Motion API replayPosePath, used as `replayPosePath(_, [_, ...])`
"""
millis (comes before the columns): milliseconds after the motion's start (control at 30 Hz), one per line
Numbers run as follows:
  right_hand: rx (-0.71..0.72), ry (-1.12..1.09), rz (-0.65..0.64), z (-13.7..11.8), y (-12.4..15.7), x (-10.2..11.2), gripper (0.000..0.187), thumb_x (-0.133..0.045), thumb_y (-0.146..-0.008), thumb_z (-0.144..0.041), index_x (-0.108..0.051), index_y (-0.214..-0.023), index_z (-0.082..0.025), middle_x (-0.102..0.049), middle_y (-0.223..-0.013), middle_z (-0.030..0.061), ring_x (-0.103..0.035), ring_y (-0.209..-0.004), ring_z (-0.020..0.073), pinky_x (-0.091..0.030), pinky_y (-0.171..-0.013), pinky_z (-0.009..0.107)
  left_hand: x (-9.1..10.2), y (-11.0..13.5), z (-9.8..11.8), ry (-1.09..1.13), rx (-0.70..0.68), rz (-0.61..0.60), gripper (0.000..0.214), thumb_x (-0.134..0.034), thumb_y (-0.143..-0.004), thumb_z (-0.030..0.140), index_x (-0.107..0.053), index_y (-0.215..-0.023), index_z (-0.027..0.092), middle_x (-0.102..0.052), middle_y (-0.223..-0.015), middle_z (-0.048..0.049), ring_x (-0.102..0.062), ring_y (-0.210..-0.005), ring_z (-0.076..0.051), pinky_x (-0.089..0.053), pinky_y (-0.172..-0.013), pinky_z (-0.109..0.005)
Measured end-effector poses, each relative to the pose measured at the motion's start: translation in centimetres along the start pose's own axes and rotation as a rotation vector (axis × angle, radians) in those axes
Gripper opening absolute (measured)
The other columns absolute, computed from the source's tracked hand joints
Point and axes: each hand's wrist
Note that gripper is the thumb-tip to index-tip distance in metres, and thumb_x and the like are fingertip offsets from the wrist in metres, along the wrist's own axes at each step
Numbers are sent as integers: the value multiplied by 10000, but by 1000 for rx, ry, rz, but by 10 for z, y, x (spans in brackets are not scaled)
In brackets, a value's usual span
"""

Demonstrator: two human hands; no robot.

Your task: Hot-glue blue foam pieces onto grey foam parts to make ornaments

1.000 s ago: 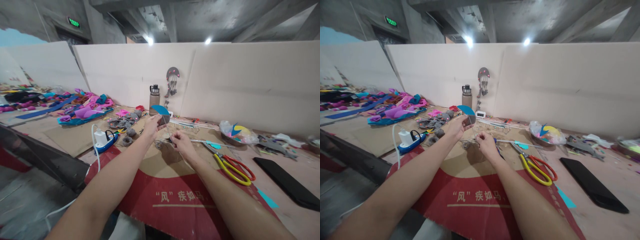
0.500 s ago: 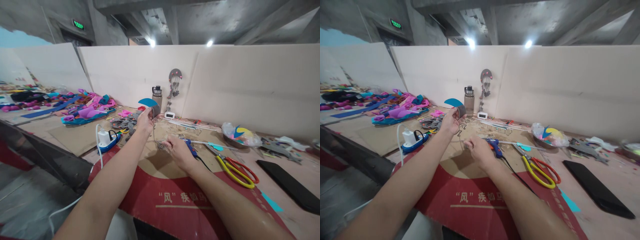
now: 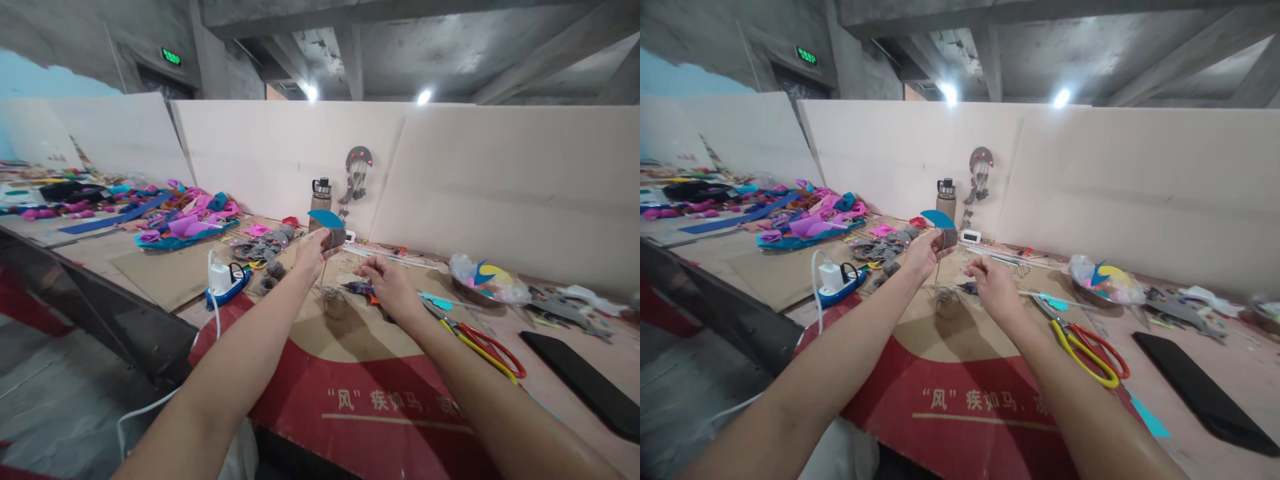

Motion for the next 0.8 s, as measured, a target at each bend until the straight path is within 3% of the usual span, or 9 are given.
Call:
replayPosePath(100, [0, 165, 26, 6, -3, 12, 121, -449, -841, -212, -570, -834, -215, -666, -852, 44, -602, -829, 195, -433, -777, 328, 0, 1, -1, -21, 11, -1, 53, -617, -806, 172, -601, -783, 127, -653, -704, -23, -630, -651, -98, -602, -743, -315])
replayPosePath(200, [-153, 510, 27, 20, 5, 20, 142, -503, -831, -244, -584, -927, -178, -658, -978, 120, -605, -944, 244, -439, -816, 349, -1, 2, 0, -52, 11, 0, 59, -612, -811, 165, -602, -770, 124, -637, -697, -19, -608, -640, -92, -601, -731, -320])
replayPosePath(300, [-309, 772, -169, 37, 18, 19, 282, -594, -817, -358, -628, -973, -125, -671, -1013, 193, -625, -961, 303, -448, -802, 370, -3, 5, 0, -83, 5, -4, 81, -636, -803, 173, -603, -746, 125, -615, -679, -9, -582, -622, -81, -595, -750, -319])
replayPosePath(367, [-357, 790, -297, 44, 24, 15, 267, -596, -812, -332, -651, -967, -121, -695, -975, 188, -651, -899, 293, -455, -748, 349, -4, 7, -1, -107, 2, -22, 96, -647, -800, 181, -608, -735, 124, -597, -663, -2, -573, -617, -76, -590, -763, -313])
replayPosePath(467, [-438, 718, -362, 47, 25, 13, 167, -566, -783, -241, -669, -869, -142, -708, -844, 143, -663, -747, 250, -434, -630, 303, -6, 10, -2, -156, 4, -57, 99, -657, -798, 193, -620, -744, 119, -600, -671, -9, -576, -620, -80, -585, -754, -308])
replayPosePath(533, [-480, 652, -317, 49, 23, 16, 122, -573, -758, -224, -660, -811, -157, -691, -764, 107, -647, -666, 227, -415, -584, 291, -7, 11, -3, -187, 5, -63, 103, -679, -787, 207, -630, -763, 120, -625, -704, -22, -594, -638, -92, -583, -746, -313])
replayPosePath(633, [-516, 494, -104, 58, 21, 24, 121, -596, -741, -232, -629, -836, -164, -653, -696, 70, -624, -619, 212, -423, -557, 289, -8, 11, -5, -225, -3, -59, 110, -693, -781, 218, -650, -801, 119, -660, -766, -43, -623, -683, -111, -581, -746, -323])
replayPosePath(800, [-419, -45, 235, 57, 25, 34, 252, -619, -754, -310, -535, -981, -243, -603, -639, 13, -579, -528, 212, -468, -499, 337, -8, 10, -9, -255, -17, -90, 118, -711, -760, 182, -662, -837, 107, -682, -860, -72, -641, -739, -131, -579, -743, -334])
Point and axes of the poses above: each hand's wrist, its own y-axis away from the middle knuckle, its own x-axis out of the back of the hand, z = x × y
